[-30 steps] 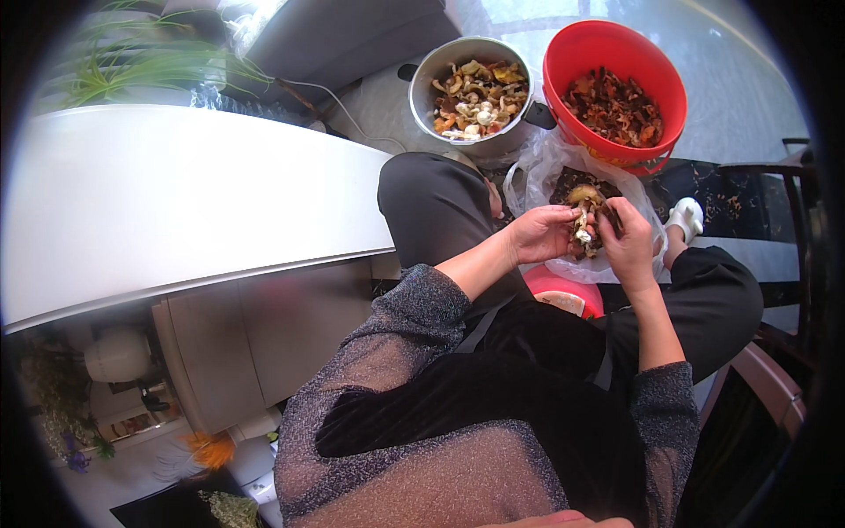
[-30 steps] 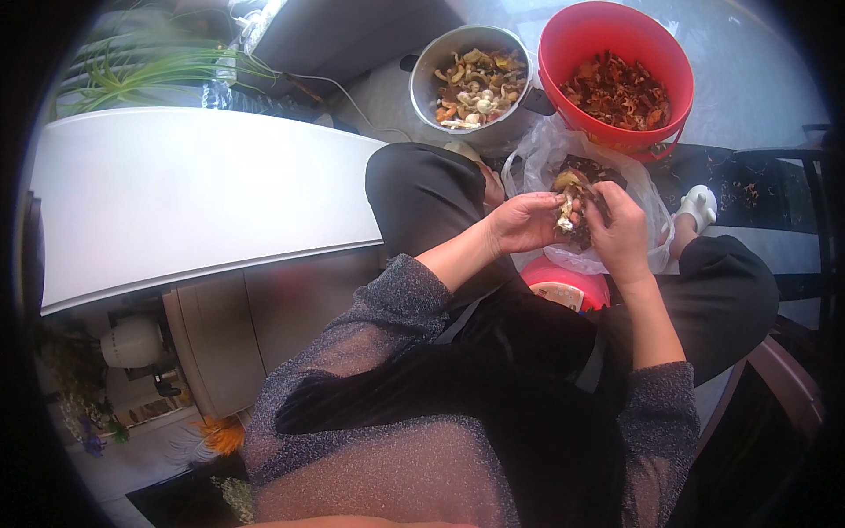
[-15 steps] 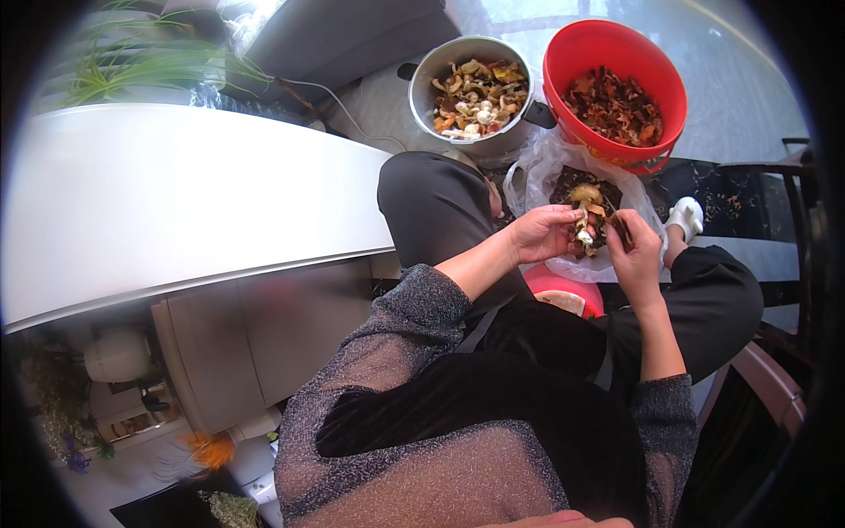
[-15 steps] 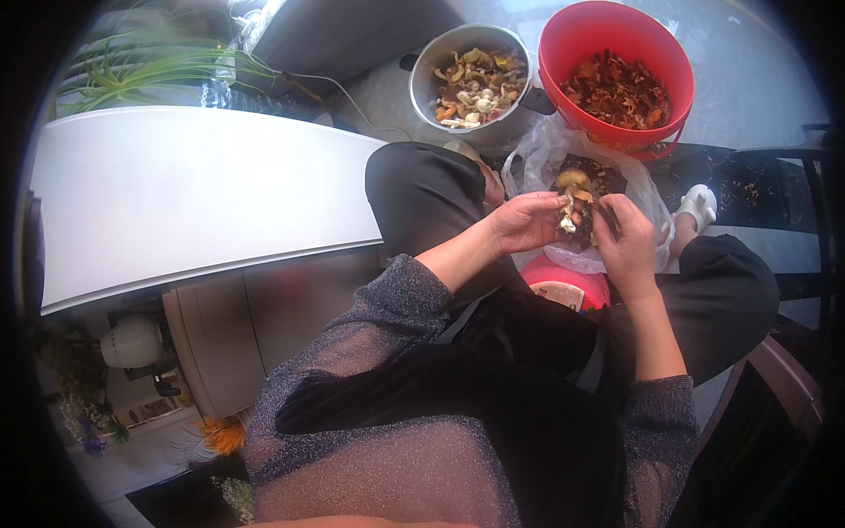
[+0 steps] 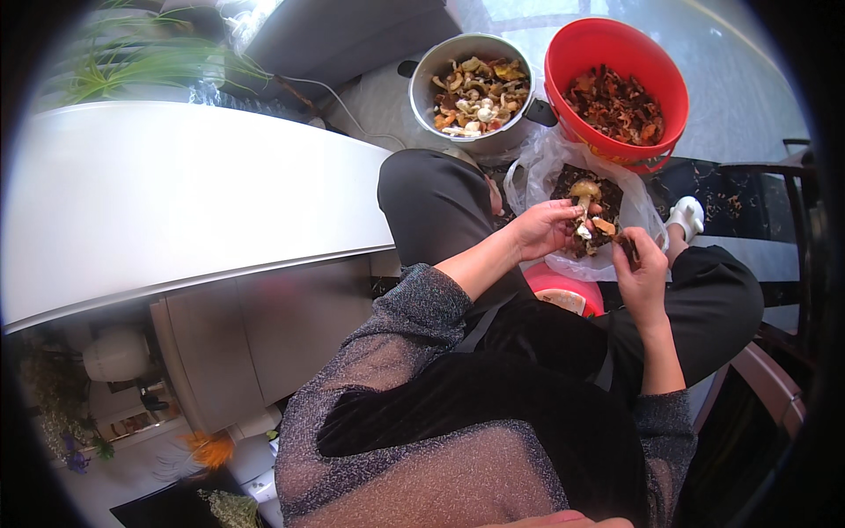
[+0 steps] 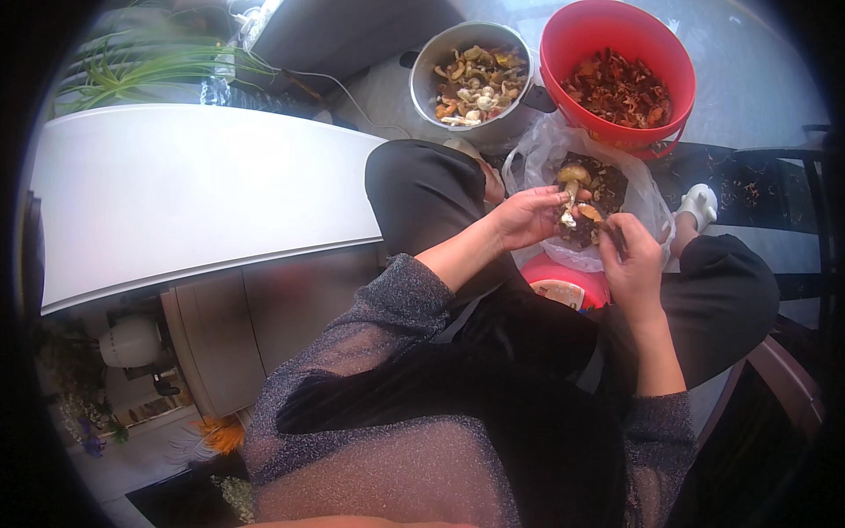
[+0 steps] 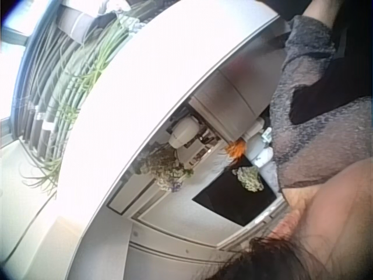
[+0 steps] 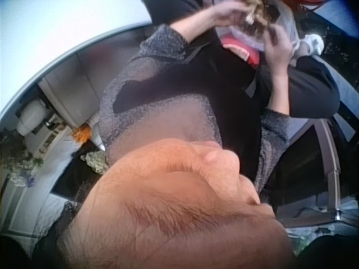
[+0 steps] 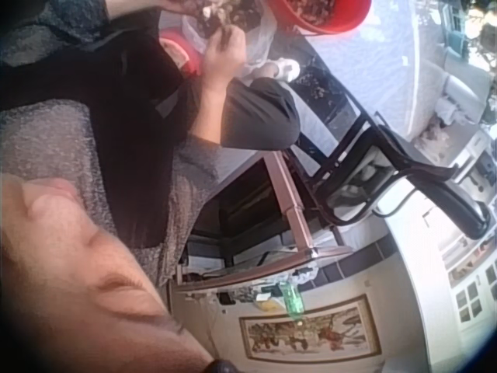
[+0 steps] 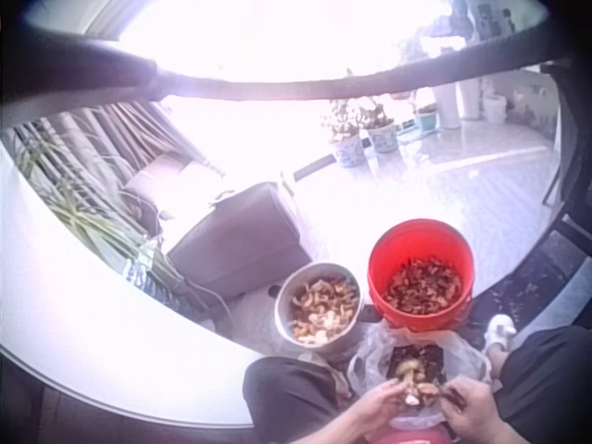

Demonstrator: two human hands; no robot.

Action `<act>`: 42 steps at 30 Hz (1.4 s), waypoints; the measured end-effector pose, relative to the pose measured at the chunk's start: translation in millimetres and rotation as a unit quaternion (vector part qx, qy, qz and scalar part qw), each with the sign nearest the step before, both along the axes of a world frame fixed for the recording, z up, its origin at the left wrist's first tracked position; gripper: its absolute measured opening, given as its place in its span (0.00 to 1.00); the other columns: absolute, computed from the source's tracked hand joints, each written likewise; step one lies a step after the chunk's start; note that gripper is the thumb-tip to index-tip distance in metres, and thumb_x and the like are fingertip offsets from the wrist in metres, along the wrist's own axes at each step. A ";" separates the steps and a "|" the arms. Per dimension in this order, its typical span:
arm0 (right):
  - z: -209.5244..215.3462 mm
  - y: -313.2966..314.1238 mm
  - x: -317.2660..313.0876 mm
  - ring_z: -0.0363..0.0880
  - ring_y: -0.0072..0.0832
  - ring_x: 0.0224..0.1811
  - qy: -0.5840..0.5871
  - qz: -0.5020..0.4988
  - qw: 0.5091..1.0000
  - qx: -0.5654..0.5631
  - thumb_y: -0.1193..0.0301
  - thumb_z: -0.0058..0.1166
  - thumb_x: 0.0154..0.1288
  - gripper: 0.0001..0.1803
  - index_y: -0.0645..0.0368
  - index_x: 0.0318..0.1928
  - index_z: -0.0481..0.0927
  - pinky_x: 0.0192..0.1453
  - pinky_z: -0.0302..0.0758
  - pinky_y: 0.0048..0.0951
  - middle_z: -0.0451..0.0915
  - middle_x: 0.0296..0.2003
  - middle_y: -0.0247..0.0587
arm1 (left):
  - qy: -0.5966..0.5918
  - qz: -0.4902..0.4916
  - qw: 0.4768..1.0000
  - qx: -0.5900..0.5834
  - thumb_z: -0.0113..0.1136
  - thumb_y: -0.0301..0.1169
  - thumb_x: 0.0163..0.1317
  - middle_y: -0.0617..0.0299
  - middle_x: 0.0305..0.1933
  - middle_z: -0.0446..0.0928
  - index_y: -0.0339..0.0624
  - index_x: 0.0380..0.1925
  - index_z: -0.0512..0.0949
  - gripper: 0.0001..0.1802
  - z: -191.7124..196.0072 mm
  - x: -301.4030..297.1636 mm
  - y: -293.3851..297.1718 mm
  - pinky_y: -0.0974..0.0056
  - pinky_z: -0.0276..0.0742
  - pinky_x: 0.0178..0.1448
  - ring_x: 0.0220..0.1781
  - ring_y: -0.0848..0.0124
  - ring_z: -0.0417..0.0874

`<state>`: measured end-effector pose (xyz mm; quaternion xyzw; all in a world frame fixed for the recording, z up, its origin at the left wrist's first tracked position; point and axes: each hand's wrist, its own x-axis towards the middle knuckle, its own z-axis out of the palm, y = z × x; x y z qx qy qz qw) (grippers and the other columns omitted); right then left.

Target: The person sits on the floor and uses a small knife to peel the outer layer of mushrooms. The peeled pieces are placed into a metal pot, while the discarded skins are put into a red bucket. The person handles each mushroom one at a time from a plastic bag.

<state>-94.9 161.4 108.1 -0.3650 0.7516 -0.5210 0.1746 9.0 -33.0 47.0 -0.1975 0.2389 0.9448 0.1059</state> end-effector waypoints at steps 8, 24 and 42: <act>-28.3 6.3 -15.5 0.77 0.25 0.33 -0.056 -0.017 0.997 0.046 0.81 0.56 0.63 0.09 0.68 0.44 0.76 0.39 0.74 0.25 0.79 0.32 0.43 | 0.040 0.003 0.998 0.045 0.52 0.38 0.73 0.64 0.42 0.78 0.40 0.59 0.73 0.20 -0.1 1.8 -6.3 0.59 0.71 0.58 0.46 0.72 0.79; -25.3 -2.3 -7.3 0.76 0.27 0.33 0.011 0.035 0.998 0.046 0.78 0.43 0.74 0.13 0.69 0.55 0.74 0.39 0.73 0.27 0.78 0.34 0.43 | 0.065 -0.009 0.997 0.036 0.52 0.38 0.74 0.63 0.41 0.78 0.40 0.54 0.75 0.17 1.5 1.0 -2.8 0.57 0.71 0.59 0.47 0.70 0.79; -5.1 -11.6 -3.4 0.80 0.54 0.39 0.177 0.076 0.973 0.127 0.83 0.46 0.62 0.15 0.67 0.50 0.77 0.42 0.77 0.46 0.78 0.37 0.54 | 0.049 -0.006 0.999 0.007 0.51 0.34 0.74 0.57 0.42 0.81 0.36 0.53 0.76 0.15 -12.1 0.7 -1.5 0.60 0.72 0.60 0.47 0.67 0.80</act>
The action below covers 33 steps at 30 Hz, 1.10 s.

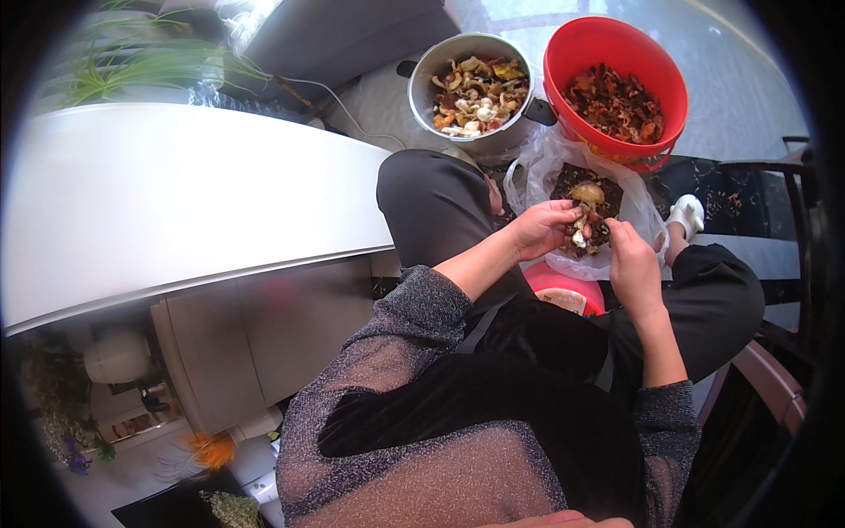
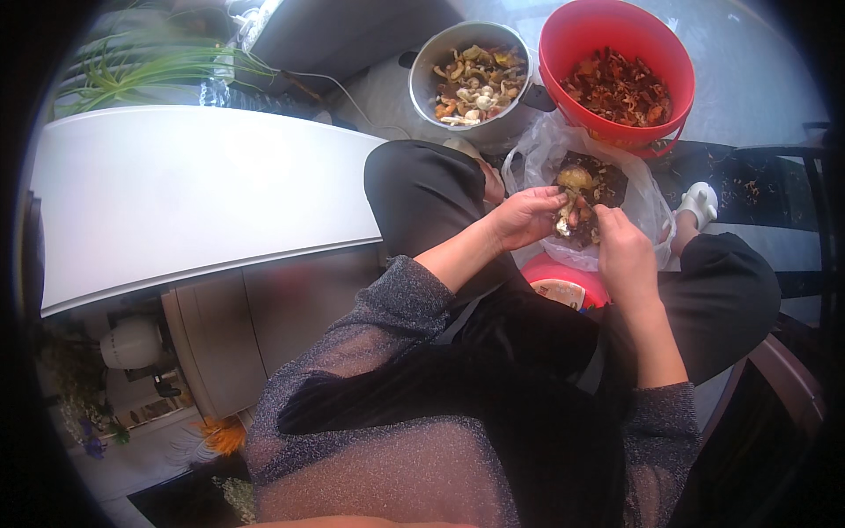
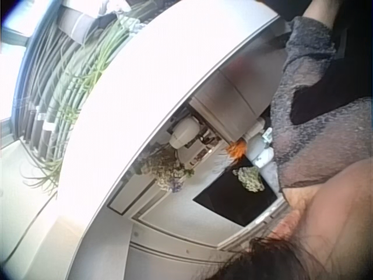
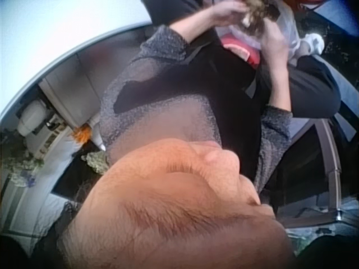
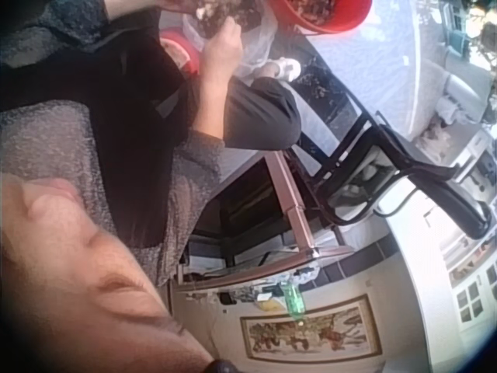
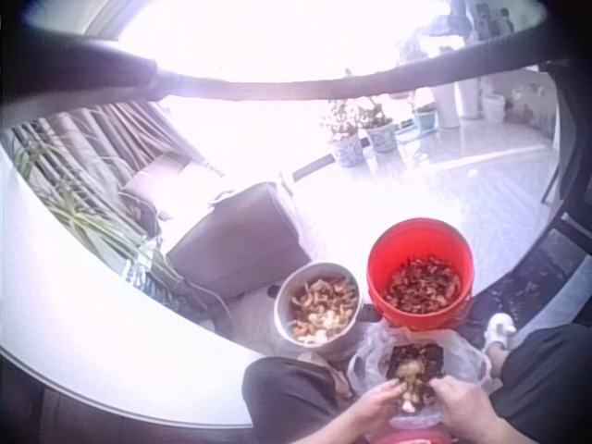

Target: The person sits on the floor and uses a small knife to peel the outer layer of mushrooms. The peeled pieces are placed into a metal pot, while the discarded skins are put into a red bucket. The person handles each mushroom one at a time from a plastic bag.

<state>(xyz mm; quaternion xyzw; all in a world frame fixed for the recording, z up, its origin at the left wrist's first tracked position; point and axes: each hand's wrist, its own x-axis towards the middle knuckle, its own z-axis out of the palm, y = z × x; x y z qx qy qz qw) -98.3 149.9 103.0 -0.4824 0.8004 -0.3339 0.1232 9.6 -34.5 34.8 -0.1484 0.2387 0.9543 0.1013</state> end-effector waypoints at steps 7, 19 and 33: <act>4.9 9.7 -3.5 0.79 0.52 0.37 -0.011 0.040 0.999 0.011 0.83 0.46 0.65 0.13 0.66 0.50 0.76 0.39 0.76 0.43 0.77 0.36 0.53 | -0.038 0.021 0.998 -0.051 0.53 0.33 0.72 0.59 0.44 0.82 0.37 0.55 0.76 0.16 -1.0 1.1 1.2 0.61 0.75 0.57 0.45 0.70 0.81; -17.0 14.7 -7.3 0.80 0.52 0.40 -0.091 -0.011 0.996 0.008 0.78 0.46 0.69 0.12 0.67 0.51 0.77 0.44 0.76 0.43 0.80 0.38 0.56 | -0.048 0.049 0.957 -0.280 0.60 0.29 0.67 0.67 0.43 0.82 0.40 0.49 0.76 0.13 7.6 -1.4 5.4 0.73 0.74 0.41 0.38 0.81 0.78; -24.5 11.5 -7.1 0.76 0.35 0.28 -0.223 -0.042 0.973 -0.032 0.77 0.42 0.75 0.10 0.68 0.51 0.74 0.36 0.72 0.34 0.75 0.26 0.47 | 0.007 0.090 0.946 -0.310 0.68 0.31 0.62 0.58 0.56 0.77 0.30 0.63 0.67 0.32 8.4 -3.1 7.0 0.66 0.73 0.62 0.57 0.73 0.76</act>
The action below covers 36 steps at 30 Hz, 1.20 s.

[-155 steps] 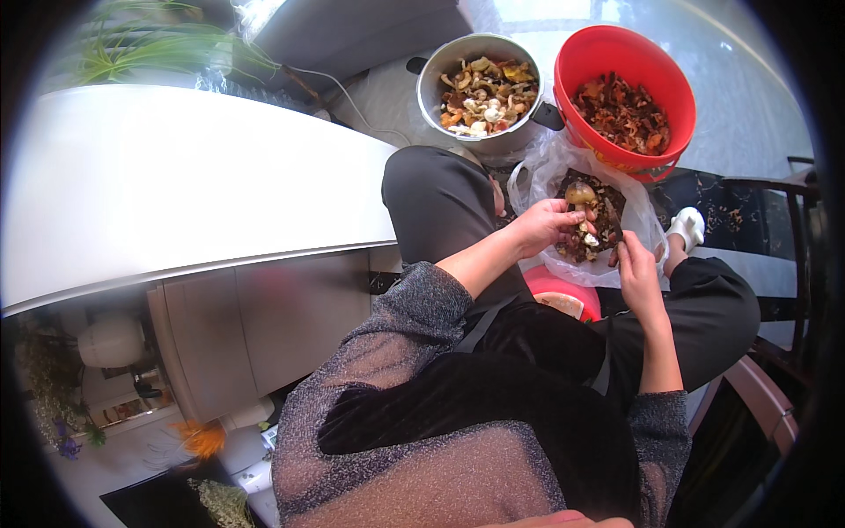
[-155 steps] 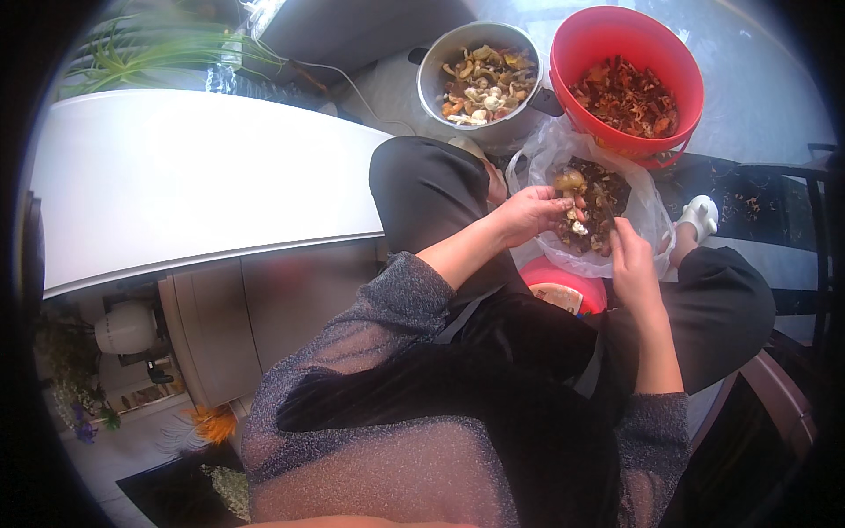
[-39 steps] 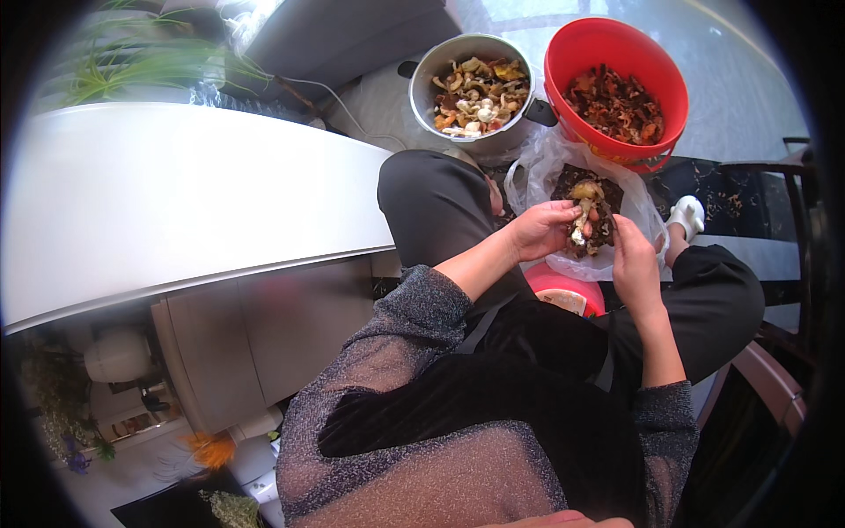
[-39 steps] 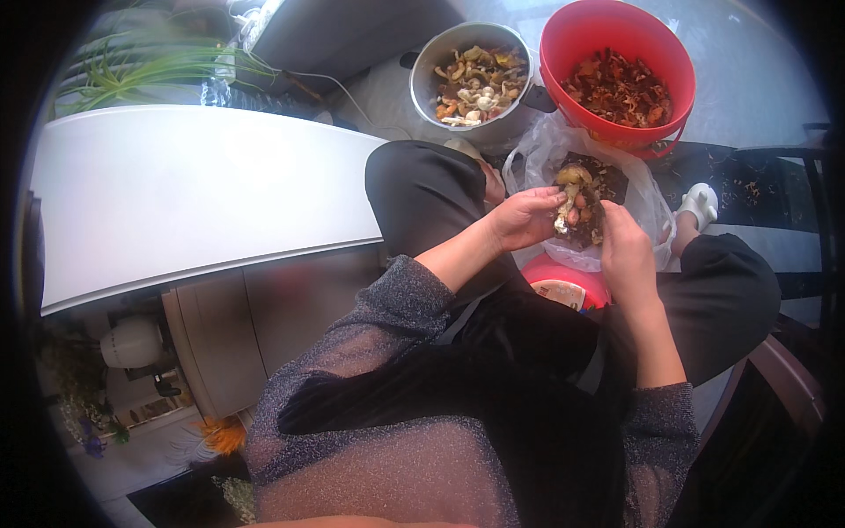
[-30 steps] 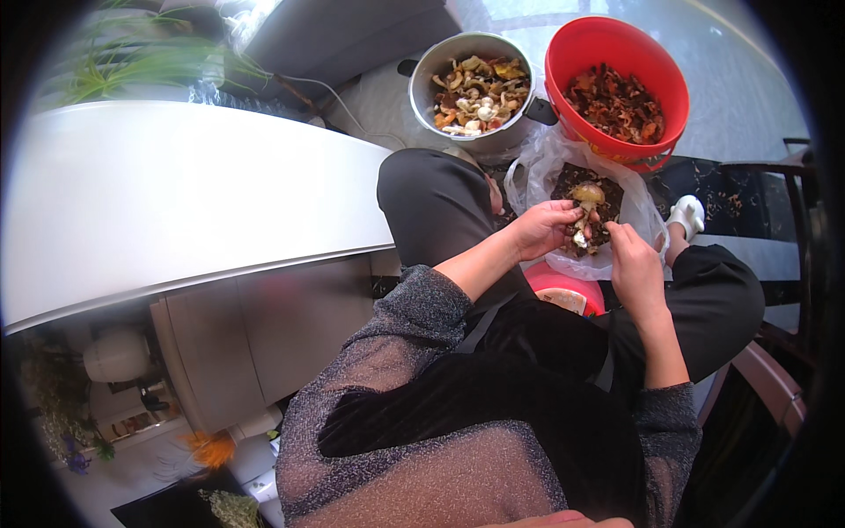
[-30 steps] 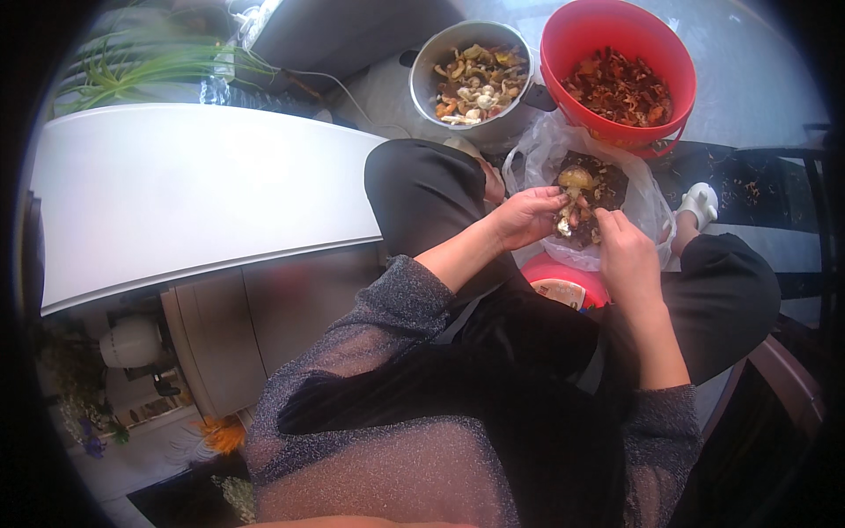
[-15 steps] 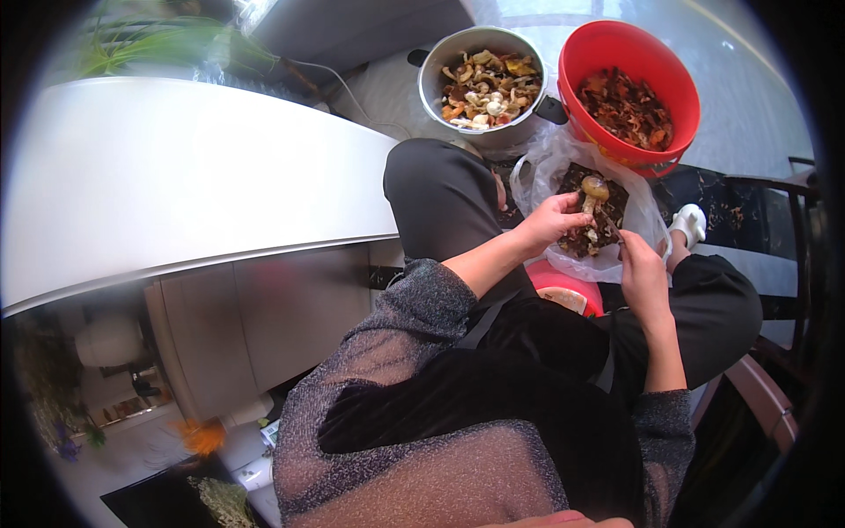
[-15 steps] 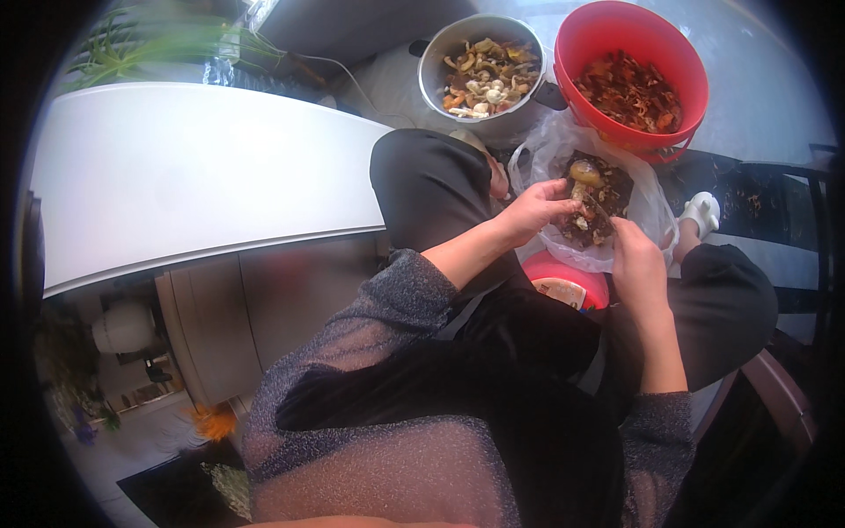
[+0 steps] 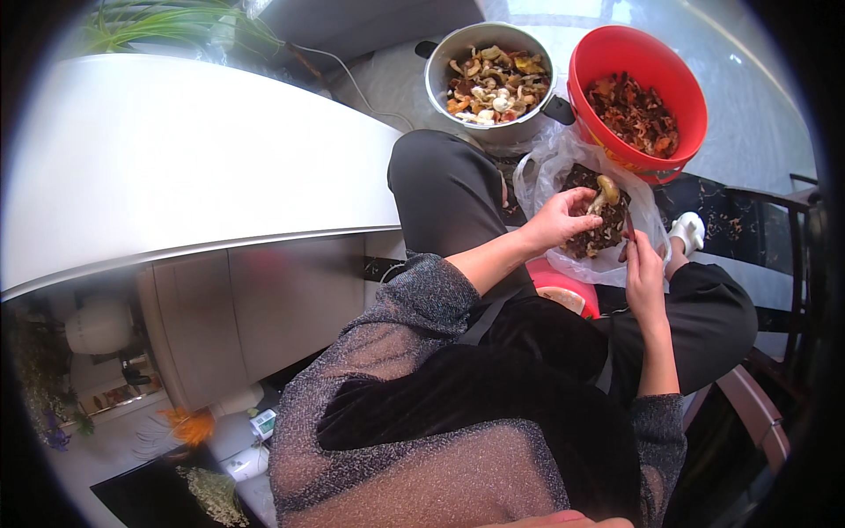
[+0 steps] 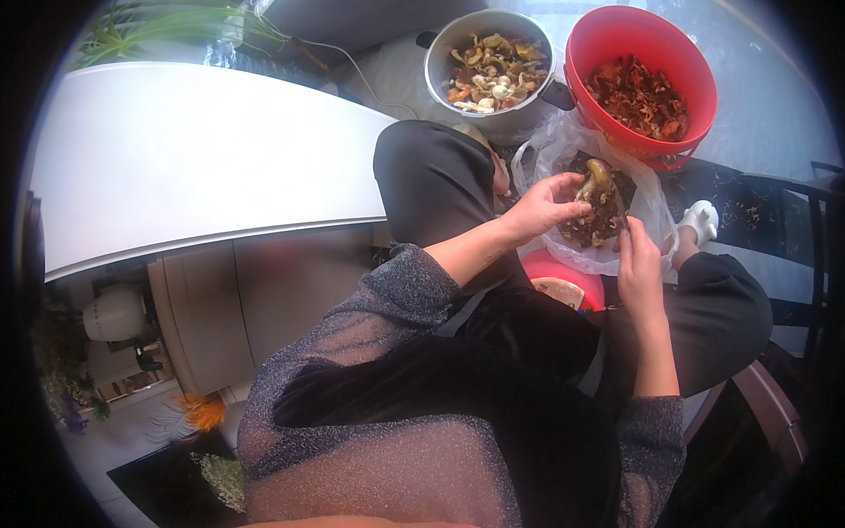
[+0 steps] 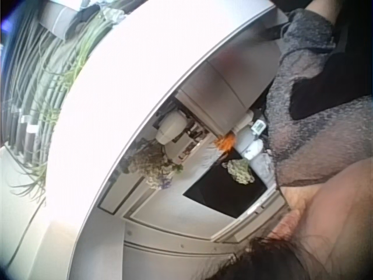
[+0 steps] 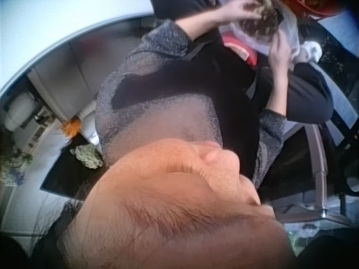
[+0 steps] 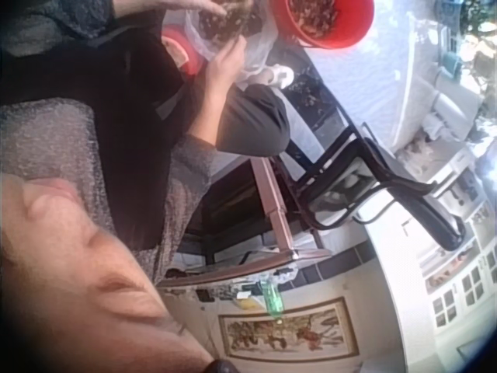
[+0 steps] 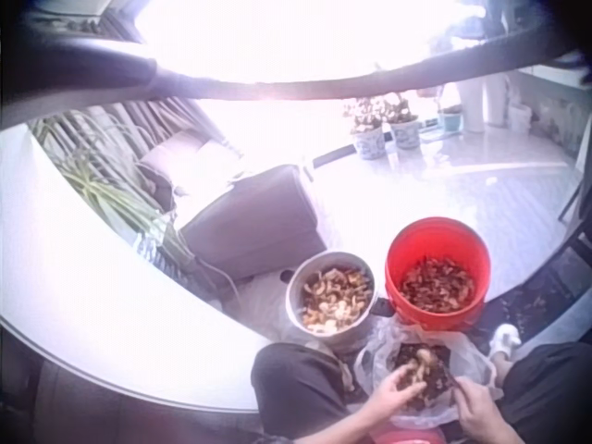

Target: The person sits on the floor and uses a small knife to peel the outer layer of mushrooms. The peeled pieces are placed into a metal pot, while the discarded skins are put into a red bucket. The person handles each mushroom one at a time from a plastic bag.

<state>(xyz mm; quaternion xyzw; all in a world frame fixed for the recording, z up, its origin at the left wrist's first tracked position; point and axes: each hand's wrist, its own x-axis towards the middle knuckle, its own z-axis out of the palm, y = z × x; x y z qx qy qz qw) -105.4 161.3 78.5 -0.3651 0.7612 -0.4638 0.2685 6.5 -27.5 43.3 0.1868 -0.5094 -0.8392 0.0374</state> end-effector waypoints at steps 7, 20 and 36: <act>-11.8 -8.7 -3.2 0.73 0.28 0.27 0.052 -0.012 0.999 0.004 0.77 0.41 0.75 0.10 0.66 0.50 0.75 0.35 0.70 0.29 0.74 0.25 0.42 | 0.001 -0.017 0.999 0.041 0.68 0.27 0.61 0.58 0.55 0.77 0.31 0.65 0.63 0.34 -3.9 0.9 3.8 0.65 0.74 0.63 0.57 0.73 0.77; 12.1 -3.8 -0.8 0.79 0.56 0.49 0.217 0.043 0.971 0.088 0.80 0.45 0.69 0.14 0.70 0.52 0.75 0.52 0.76 0.46 0.80 0.47 0.62 | 0.005 -0.011 0.982 -0.191 0.68 0.26 0.57 0.56 0.50 0.78 0.31 0.61 0.67 0.32 1.5 1.7 7.2 0.65 0.75 0.58 0.52 0.72 0.78; 12.5 -10.4 2.1 0.81 0.54 0.43 0.295 0.044 0.949 0.102 0.81 0.45 0.66 0.14 0.67 0.51 0.76 0.45 0.78 0.46 0.81 0.43 0.56 | -0.004 0.035 0.943 -0.330 0.70 0.30 0.52 0.52 0.42 0.79 0.33 0.56 0.72 0.31 6.9 4.5 11.5 0.61 0.75 0.54 0.46 0.63 0.80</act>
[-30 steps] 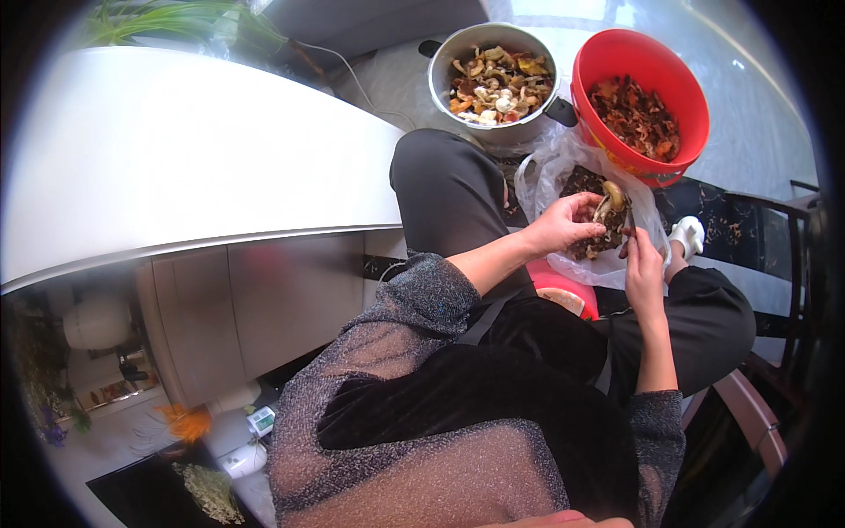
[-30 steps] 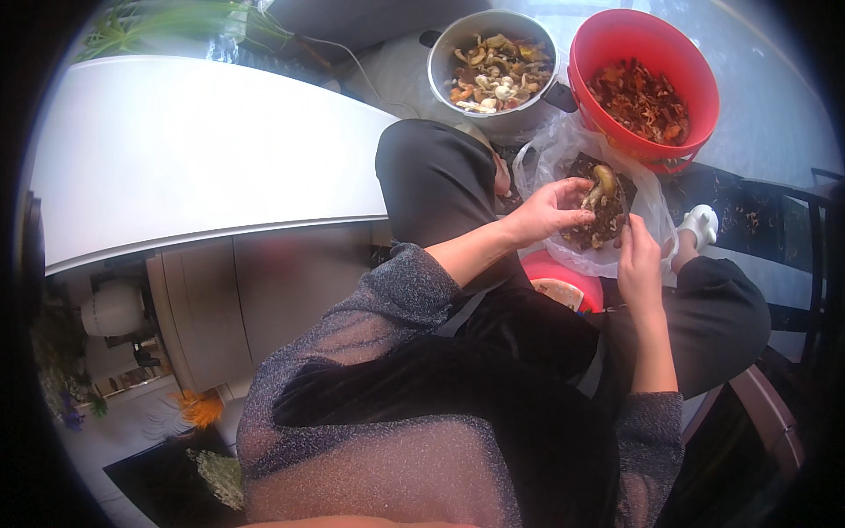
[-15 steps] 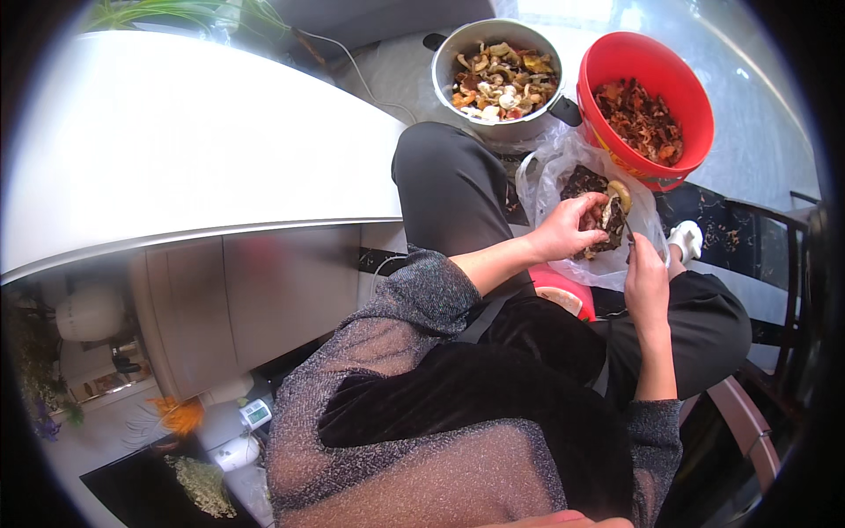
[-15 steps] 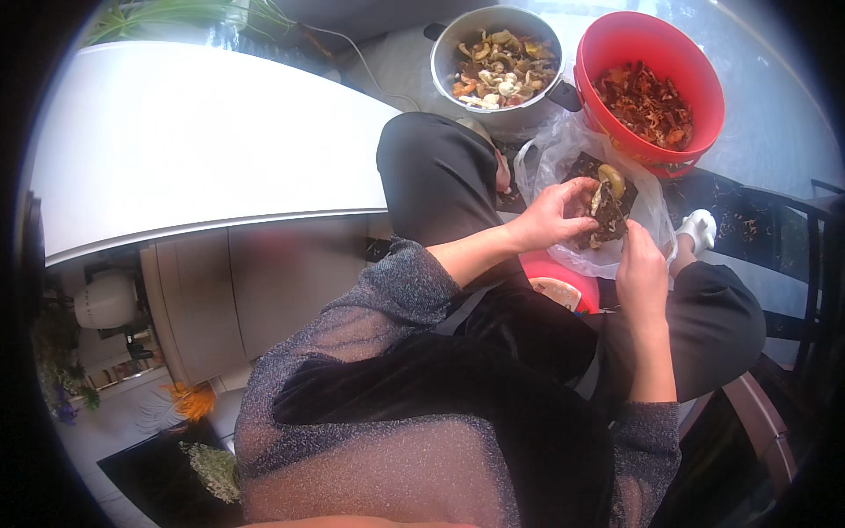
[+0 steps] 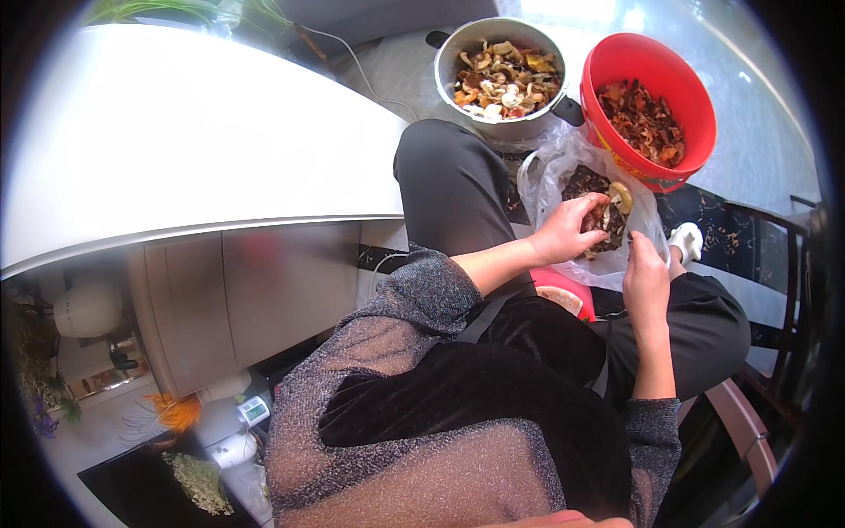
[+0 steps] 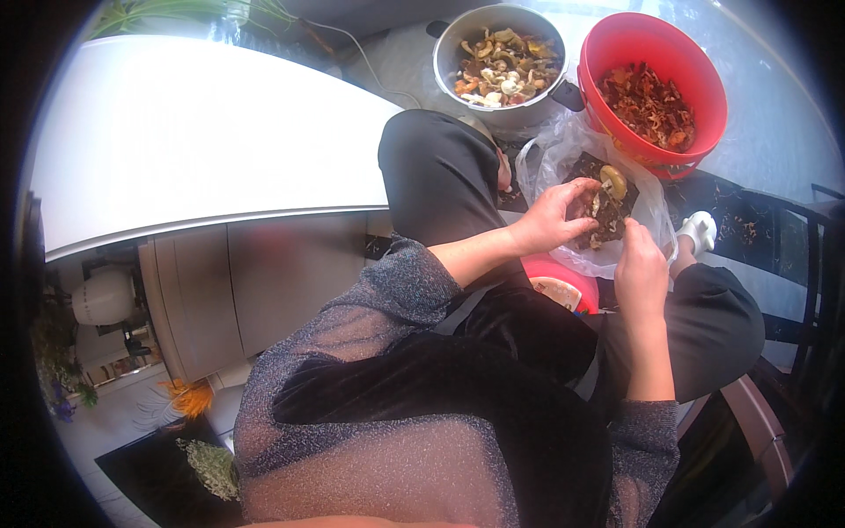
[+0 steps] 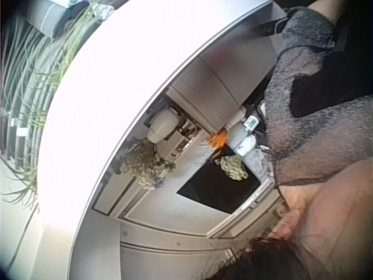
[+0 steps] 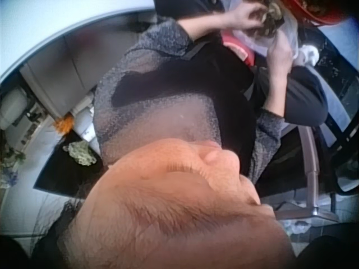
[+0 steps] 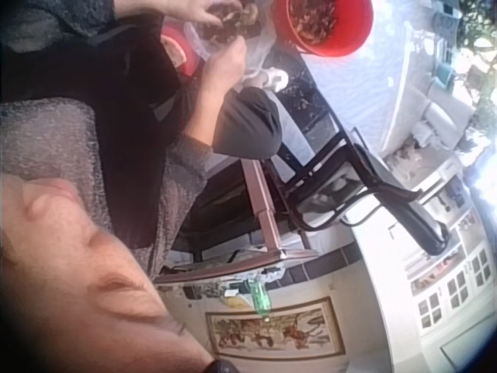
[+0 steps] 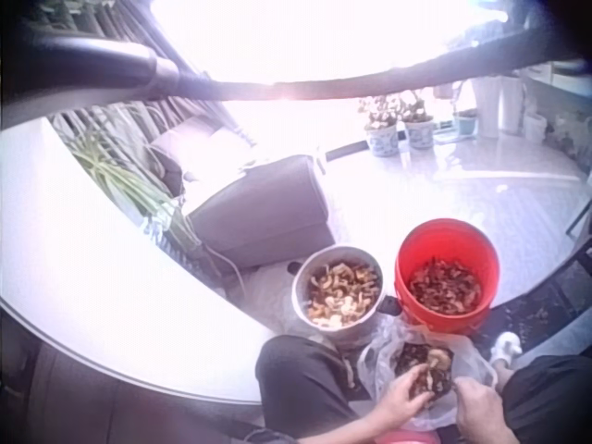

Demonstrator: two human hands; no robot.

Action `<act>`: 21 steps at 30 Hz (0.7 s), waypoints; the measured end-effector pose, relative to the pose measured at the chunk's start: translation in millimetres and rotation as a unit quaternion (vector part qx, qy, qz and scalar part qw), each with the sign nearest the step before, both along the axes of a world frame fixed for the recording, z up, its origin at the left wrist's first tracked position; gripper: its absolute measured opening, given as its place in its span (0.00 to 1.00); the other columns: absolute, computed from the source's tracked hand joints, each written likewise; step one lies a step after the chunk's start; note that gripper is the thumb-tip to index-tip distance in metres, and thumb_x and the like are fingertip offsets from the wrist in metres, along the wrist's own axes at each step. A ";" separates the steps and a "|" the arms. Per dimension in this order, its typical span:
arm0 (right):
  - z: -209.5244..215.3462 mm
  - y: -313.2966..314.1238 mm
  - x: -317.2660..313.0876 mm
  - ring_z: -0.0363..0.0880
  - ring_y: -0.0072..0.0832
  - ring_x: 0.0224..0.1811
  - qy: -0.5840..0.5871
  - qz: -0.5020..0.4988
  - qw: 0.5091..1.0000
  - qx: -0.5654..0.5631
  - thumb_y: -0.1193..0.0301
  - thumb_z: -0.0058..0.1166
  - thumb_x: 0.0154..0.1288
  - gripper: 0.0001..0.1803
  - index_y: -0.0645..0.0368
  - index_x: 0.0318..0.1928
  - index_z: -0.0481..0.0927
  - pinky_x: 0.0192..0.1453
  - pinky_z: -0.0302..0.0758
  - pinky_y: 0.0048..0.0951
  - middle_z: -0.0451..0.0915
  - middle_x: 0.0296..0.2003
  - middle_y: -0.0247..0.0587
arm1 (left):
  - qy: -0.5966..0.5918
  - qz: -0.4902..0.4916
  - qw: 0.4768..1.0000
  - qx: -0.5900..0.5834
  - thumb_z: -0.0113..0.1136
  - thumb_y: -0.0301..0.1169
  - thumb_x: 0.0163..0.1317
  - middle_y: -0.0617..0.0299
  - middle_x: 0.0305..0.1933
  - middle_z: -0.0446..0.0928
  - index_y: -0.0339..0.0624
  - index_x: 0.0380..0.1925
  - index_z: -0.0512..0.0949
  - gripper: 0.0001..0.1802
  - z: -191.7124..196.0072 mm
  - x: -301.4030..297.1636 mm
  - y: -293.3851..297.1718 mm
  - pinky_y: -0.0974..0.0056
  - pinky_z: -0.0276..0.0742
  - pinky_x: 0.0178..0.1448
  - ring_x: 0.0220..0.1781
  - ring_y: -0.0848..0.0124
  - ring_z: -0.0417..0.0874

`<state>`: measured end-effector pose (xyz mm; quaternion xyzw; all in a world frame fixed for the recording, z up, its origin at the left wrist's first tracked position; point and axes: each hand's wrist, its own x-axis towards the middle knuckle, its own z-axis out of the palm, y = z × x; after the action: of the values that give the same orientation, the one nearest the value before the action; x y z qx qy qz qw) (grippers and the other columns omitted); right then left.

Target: The person sits on the floor and uses a small knife to peel the outer layer of mushrooms. The peeled pieces are placed into a metal pot, while the discarded skins are put into a red bucket. The person handles each mushroom one at a time from a plastic bag.

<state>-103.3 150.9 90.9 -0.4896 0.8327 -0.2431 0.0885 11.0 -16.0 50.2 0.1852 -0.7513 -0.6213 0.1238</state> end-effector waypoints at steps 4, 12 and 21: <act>4.4 0.2 1.9 0.82 0.52 0.41 -0.005 0.029 1.000 0.008 0.82 0.45 0.63 0.15 0.65 0.50 0.77 0.43 0.78 0.46 0.81 0.41 0.53 | -0.015 0.000 1.000 0.020 0.70 0.30 0.52 0.52 0.43 0.79 0.32 0.57 0.72 0.31 -3.1 0.5 -3.3 0.61 0.75 0.55 0.47 0.64 0.80; 15.0 2.8 -2.5 0.80 0.52 0.37 -0.003 0.073 0.996 0.054 0.82 0.45 0.61 0.13 0.62 0.46 0.75 0.39 0.77 0.46 0.78 0.36 0.51 | 0.032 -0.024 0.974 0.225 0.69 0.29 0.57 0.58 0.49 0.79 0.32 0.60 0.69 0.32 -3.1 0.5 -2.2 0.64 0.74 0.57 0.50 0.70 0.79; 24.6 3.6 -5.5 0.81 0.51 0.36 0.023 0.105 0.992 0.061 0.82 0.47 0.58 0.13 0.62 0.45 0.75 0.39 0.77 0.45 0.78 0.35 0.50 | -0.003 -0.035 0.897 0.441 0.59 0.34 0.70 0.63 0.47 0.83 0.43 0.58 0.74 0.19 6.3 1.4 -12.0 0.70 0.74 0.50 0.47 0.77 0.81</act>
<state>-108.8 154.5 115.5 -0.5733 0.7919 -0.1703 0.1238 12.5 -28.1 56.5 0.1962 -0.4063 -0.8924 0.0048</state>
